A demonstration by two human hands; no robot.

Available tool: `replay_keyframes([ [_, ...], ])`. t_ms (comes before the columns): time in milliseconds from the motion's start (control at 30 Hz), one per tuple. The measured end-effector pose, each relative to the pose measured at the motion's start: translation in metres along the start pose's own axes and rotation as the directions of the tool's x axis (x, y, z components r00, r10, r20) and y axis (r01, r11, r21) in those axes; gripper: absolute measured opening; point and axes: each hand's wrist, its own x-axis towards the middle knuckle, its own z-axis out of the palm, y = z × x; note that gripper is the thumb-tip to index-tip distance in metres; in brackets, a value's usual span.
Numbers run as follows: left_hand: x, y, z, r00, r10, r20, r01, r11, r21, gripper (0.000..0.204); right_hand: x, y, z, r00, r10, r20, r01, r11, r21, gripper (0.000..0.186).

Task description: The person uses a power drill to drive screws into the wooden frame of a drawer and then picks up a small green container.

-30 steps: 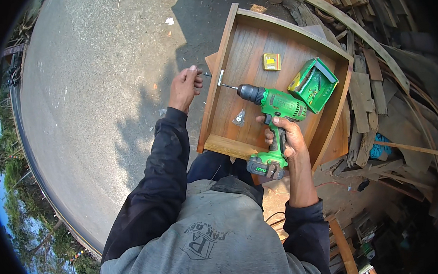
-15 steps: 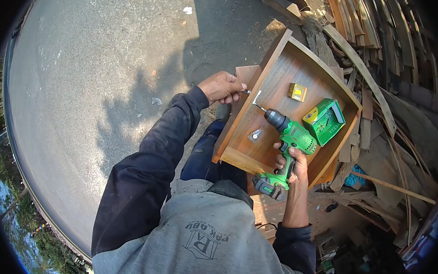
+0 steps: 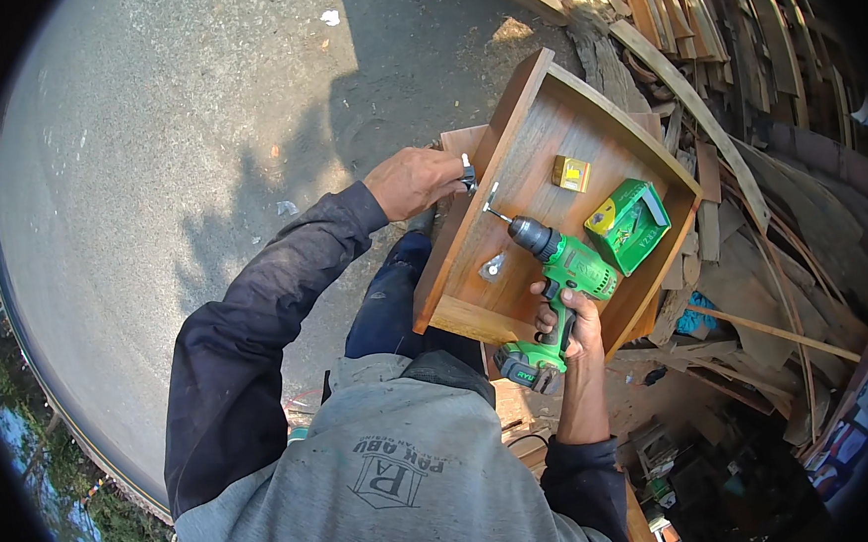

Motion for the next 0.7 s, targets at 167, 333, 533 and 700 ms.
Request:
replay_keyframes([
  [167,-0.004,-0.005,0.001,0.975,0.217,-0.048,-0.206,0.964,0.167,0.017,-0.001,0.0,0.001,1.0,0.023,-0.017,-0.022,0.999,0.027,0.048],
  [333,-0.003,0.001,0.011,0.998,-0.025,-0.057,0.022,0.998,-0.058,0.017,0.001,-0.001,-0.001,0.999,0.022,-0.031,-0.022,1.0,0.012,0.046],
  [533,0.012,-0.004,0.012,0.876,-0.449,0.175,0.481,0.843,-0.242,0.024,0.0,-0.002,-0.001,0.999,0.036,0.002,-0.036,0.999,0.012,0.044],
  [700,0.034,0.013,-0.014,0.438,-0.609,0.661,0.868,0.095,-0.488,0.025,0.001,-0.001,-0.001,0.999,0.037,-0.011,-0.037,0.999,0.023,0.045],
])
